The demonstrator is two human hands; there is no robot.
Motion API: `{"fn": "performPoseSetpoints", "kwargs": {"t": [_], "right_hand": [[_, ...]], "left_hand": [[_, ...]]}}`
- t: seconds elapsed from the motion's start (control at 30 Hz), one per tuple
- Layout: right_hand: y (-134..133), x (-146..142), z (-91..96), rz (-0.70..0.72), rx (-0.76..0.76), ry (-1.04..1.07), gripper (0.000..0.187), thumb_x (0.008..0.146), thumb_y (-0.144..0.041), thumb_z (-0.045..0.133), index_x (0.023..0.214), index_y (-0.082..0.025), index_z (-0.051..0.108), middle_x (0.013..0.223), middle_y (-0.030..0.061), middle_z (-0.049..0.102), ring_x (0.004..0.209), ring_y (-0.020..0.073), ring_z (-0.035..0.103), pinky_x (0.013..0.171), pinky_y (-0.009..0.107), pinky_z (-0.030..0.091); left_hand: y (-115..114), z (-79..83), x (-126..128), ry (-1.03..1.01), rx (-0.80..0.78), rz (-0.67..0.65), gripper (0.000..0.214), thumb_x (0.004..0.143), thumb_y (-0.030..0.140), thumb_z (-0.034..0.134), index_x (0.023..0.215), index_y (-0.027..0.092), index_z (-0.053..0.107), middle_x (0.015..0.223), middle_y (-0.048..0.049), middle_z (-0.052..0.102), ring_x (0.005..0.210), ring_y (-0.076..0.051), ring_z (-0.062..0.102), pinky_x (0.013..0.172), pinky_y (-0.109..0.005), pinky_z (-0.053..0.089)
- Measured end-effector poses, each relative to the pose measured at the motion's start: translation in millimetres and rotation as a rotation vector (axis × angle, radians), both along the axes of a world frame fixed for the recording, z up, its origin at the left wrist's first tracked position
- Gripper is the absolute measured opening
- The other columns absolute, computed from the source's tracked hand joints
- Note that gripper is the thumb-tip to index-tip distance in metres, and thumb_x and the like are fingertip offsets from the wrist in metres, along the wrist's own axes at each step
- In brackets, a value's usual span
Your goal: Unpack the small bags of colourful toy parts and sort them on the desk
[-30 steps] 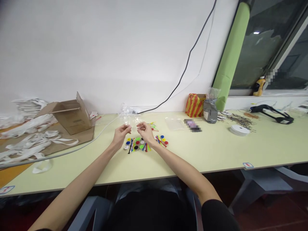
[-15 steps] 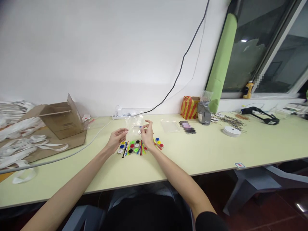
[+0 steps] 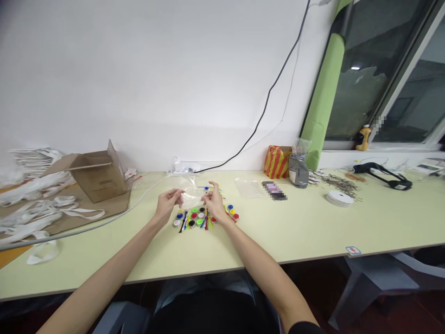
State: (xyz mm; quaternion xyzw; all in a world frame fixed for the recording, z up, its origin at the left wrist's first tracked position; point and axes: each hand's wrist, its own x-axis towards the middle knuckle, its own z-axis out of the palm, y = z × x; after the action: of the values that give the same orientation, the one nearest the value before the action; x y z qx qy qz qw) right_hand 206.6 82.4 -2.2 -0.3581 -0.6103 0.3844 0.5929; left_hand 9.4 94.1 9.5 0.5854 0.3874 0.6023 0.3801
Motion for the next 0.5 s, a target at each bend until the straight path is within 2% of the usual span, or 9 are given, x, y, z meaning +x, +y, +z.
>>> {"fn": "performPoseSetpoints", "kwargs": {"t": [0.1, 0.23, 0.3, 0.37, 0.5], "right_hand": [[4.0, 4.0, 2.5, -0.030, 0.004, 0.016, 0.053, 0.075, -0.025, 0.058, 0.125, -0.022, 0.043, 0.069, -0.0049, 0.059, 0.060, 0.0159, 0.058, 0.061, 0.028, 0.050], [20.7, 30.5, 11.0, -0.291, 0.126, -0.004, 0.046, 0.079, -0.026, 0.052, 0.124, -0.022, 0.045, 0.077, -0.0011, 0.060, 0.069, 0.0178, 0.060, 0.066, 0.029, 0.049], [32.1, 58.6, 13.5, -0.453, 0.147, -0.048, 0.043, 0.080, -0.026, 0.048, 0.122, -0.020, 0.047, 0.081, 0.0016, 0.060, 0.074, 0.0195, 0.060, 0.070, 0.031, 0.048], [42.2, 94.7, 12.0, -0.597, 0.096, -0.096, 0.040, 0.079, -0.027, 0.046, 0.118, -0.018, 0.048, 0.083, 0.0038, 0.060, 0.074, 0.0210, 0.059, 0.072, 0.033, 0.047], [49.6, 164.3, -2.3, -0.758, -0.020, -0.280, 0.035, 0.074, -0.026, 0.048, 0.107, -0.016, 0.053, 0.084, 0.0079, 0.061, 0.079, 0.0249, 0.058, 0.078, 0.038, 0.046]], "left_hand": [[0.0, 3.5, -5.1, 0.021, 0.015, 0.064, 0.030, 0.081, 0.044, 0.071, 0.086, 0.014, 0.069, 0.051, 0.0018, 0.056, 0.041, -0.009, 0.045, 0.041, -0.022, 0.037], [-3.5, 8.0, -11.9, 0.068, 0.026, 0.132, 0.030, 0.085, 0.044, 0.064, 0.089, 0.014, 0.066, 0.046, 0.0037, 0.052, 0.039, -0.008, 0.044, 0.041, -0.020, 0.035], [-4.5, 7.0, -14.0, 0.077, 0.025, 0.144, 0.031, 0.088, 0.045, 0.059, 0.089, 0.015, 0.065, 0.046, 0.0042, 0.052, 0.039, -0.008, 0.044, 0.041, -0.019, 0.035], [-4.8, 4.4, -13.3, 0.084, 0.019, 0.132, 0.032, 0.089, 0.046, 0.056, 0.089, 0.015, 0.064, 0.045, 0.0044, 0.051, 0.038, -0.009, 0.043, 0.041, -0.020, 0.035], [-7.3, 3.6, -3.2, 0.215, 0.053, 0.078, 0.032, 0.093, 0.044, 0.050, 0.087, 0.015, 0.063, 0.044, 0.0054, 0.048, 0.038, -0.009, 0.042, 0.042, -0.020, 0.033]]}}
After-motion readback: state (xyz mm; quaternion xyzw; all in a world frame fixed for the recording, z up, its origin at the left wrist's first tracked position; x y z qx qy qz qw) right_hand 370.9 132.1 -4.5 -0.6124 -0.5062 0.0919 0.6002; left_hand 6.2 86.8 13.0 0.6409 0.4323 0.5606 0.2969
